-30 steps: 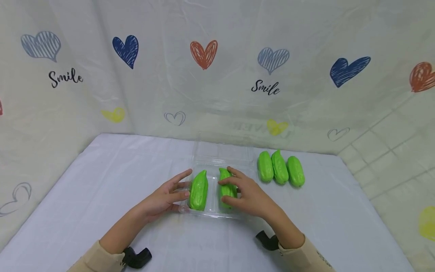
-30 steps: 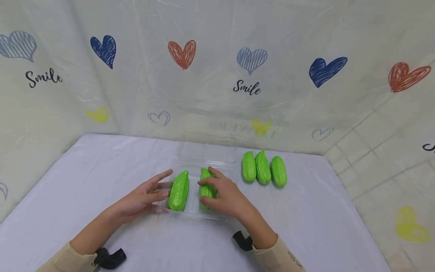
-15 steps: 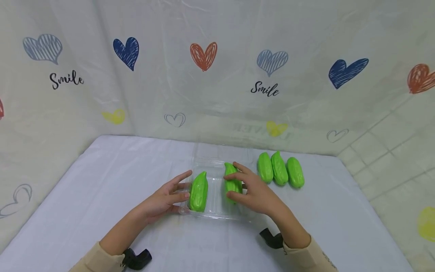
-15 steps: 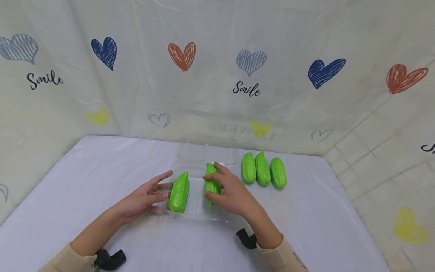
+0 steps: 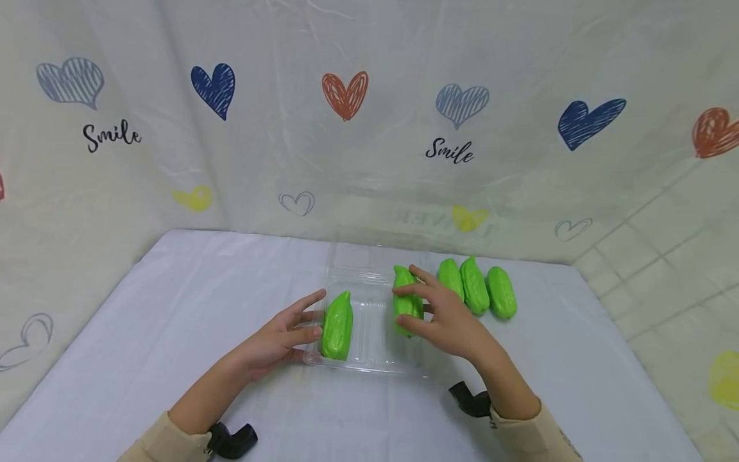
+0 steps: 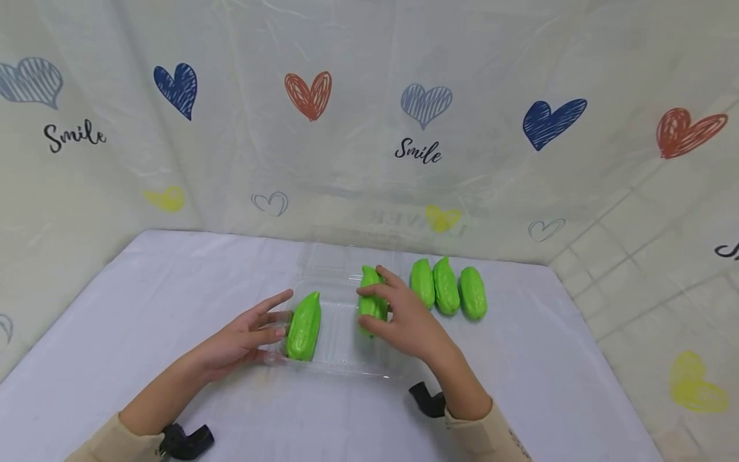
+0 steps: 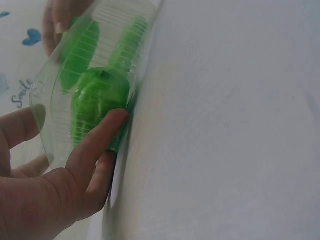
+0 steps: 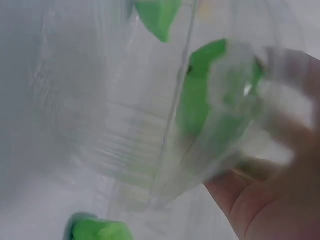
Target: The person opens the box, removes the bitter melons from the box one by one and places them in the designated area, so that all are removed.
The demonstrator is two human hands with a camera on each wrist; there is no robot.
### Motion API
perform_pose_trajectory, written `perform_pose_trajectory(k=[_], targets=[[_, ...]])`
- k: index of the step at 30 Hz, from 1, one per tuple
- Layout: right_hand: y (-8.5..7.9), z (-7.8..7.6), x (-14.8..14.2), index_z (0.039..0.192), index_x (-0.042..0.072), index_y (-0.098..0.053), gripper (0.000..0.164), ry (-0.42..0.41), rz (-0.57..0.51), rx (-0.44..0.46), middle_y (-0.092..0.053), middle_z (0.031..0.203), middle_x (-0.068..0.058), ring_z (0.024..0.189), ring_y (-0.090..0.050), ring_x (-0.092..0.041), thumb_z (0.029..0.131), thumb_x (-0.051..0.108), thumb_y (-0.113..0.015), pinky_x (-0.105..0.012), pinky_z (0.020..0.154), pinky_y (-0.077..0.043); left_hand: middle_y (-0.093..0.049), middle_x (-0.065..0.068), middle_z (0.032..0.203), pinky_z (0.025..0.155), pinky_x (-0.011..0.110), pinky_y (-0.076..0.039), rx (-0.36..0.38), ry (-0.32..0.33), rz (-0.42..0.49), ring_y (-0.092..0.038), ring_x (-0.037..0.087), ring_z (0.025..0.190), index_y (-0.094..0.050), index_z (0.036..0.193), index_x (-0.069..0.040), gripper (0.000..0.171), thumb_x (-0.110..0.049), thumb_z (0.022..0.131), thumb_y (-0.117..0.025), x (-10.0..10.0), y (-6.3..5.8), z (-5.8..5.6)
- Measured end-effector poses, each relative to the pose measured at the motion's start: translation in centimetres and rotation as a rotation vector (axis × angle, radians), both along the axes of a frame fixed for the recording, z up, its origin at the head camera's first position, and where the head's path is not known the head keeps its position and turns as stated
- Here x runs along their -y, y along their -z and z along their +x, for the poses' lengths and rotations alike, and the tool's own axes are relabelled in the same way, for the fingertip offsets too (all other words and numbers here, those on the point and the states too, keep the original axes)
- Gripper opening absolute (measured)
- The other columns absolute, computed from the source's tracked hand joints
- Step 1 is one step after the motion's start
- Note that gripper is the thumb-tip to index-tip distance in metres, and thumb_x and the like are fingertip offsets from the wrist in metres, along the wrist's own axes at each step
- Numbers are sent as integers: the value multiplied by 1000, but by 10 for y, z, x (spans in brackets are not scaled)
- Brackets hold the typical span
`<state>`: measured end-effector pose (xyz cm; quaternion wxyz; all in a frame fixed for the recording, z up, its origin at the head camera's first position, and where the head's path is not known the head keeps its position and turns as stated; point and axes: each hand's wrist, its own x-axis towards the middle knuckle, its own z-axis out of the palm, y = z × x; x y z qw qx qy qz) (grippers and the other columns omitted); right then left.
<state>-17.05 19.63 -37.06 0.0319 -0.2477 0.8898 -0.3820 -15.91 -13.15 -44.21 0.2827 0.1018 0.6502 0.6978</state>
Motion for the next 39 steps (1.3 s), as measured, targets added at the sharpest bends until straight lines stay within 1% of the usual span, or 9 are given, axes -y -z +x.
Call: perform_pose_trajectory(k=[10,17,20,26,31,39], targets=[[-5,-3,-10,124,22,-66,37,25,-24,-13,-31,161,-12,142,-40,-36,89,26,-77,-53,94,-53,-22,19,161,87,41,-55,-1,-4,-1,-49,34,131,-20,160,-31,76,-17,98,-63,0,0,-1],[-7,-5,-14,127,17,-66,40,35,-4,-40,-31,161,-13,140,-42,-38,89,28,-76,-52,92,-54,-22,20,161,88,41,-55,0,-3,4,-49,34,131,-20,160,-31,76,-16,99,-62,0,0,0],[-8,-5,-17,128,16,-65,41,39,-14,-35,-30,161,-12,142,-40,-37,90,28,-76,-53,93,-53,-22,19,160,88,41,-55,2,-5,1,-49,34,131,-20,160,-31,76,-15,99,-62,0,-1,0],[-9,-7,-22,128,18,-65,40,46,-27,-25,-30,161,-11,142,-40,-36,91,28,-75,-53,94,-53,-22,20,161,88,41,-55,-1,-5,-4,-49,34,131,-20,160,-30,76,-15,99,-62,0,-2,1],[-10,-9,-26,129,20,-65,39,55,-38,-16,-29,162,-10,145,-36,-35,92,28,-74,-52,94,-53,-22,19,161,87,41,-55,-3,-1,-1,-49,34,131,-19,160,-30,76,-15,99,-62,0,-2,0],[-13,-9,-30,129,17,-65,40,71,-38,-12,-28,162,-10,143,-37,-37,91,28,-74,-51,94,-53,-22,20,161,88,41,-55,-2,1,2,-48,34,132,-19,160,-30,76,-15,99,-62,0,-1,0]])
